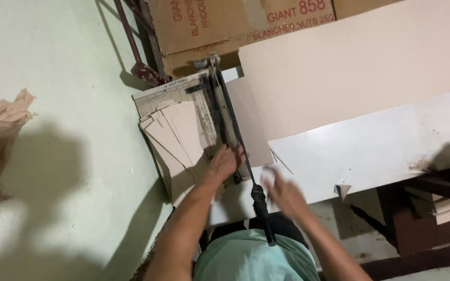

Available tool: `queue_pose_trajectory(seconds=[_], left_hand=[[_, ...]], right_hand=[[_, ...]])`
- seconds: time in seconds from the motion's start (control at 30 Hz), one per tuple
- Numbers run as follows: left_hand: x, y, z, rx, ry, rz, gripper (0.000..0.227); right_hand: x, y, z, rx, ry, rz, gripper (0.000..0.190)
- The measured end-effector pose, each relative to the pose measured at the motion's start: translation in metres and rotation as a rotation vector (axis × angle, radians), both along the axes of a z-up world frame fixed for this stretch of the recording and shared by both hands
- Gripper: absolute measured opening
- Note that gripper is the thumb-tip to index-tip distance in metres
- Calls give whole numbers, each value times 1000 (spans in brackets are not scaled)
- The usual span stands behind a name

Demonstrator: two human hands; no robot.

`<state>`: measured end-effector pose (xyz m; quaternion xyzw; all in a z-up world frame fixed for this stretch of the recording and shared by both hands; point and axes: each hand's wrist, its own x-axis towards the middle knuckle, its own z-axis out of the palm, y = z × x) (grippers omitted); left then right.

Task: The person uses a manual paper cutter to slice a large sheet of cardboard into smaller rectangular pieces. They repeatedly position the sheet, clamp it, and pull the cutting lever, then remove and restack the cut pieces on the table.

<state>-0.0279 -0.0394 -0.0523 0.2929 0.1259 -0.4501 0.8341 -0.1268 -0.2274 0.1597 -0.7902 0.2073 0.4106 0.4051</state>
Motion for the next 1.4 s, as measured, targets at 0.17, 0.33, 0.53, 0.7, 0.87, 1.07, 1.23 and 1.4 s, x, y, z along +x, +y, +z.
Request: queue_pose_trajectory(seconds=[0.17, 0.33, 0.53, 0.7, 0.87, 1.07, 1.23, 1.4], left_hand=[[-25, 32, 53, 121, 297, -211, 41], [-15, 94, 67, 1168, -1083, -1234, 52], [1, 83, 43, 1266, -1572, -1025, 31], [37, 29, 112, 1381, -1357, -981, 52], [53, -17, 117, 1528, -1058, -1075, 109], [53, -37, 113, 1654, -966, -1223, 110], [53, -34, 97, 1668, -1011, -1214, 113], [57, -37, 90, 1708, -1012, -1440, 126]], right_hand=[[28, -11, -136, -311, -211, -114, 56], [28, -29, -146, -173, -262, -124, 55], [-21, -23, -168, -38, -272, -229, 61], [35, 8, -135, -204, -168, -101, 59], [37, 3, -162, -168, -317, -119, 62], [34, -25, -179, -376, -228, 204, 45], [10, 17, 10, -347, -140, 98, 64], [-72, 69, -57, -300, -147, 199, 104]])
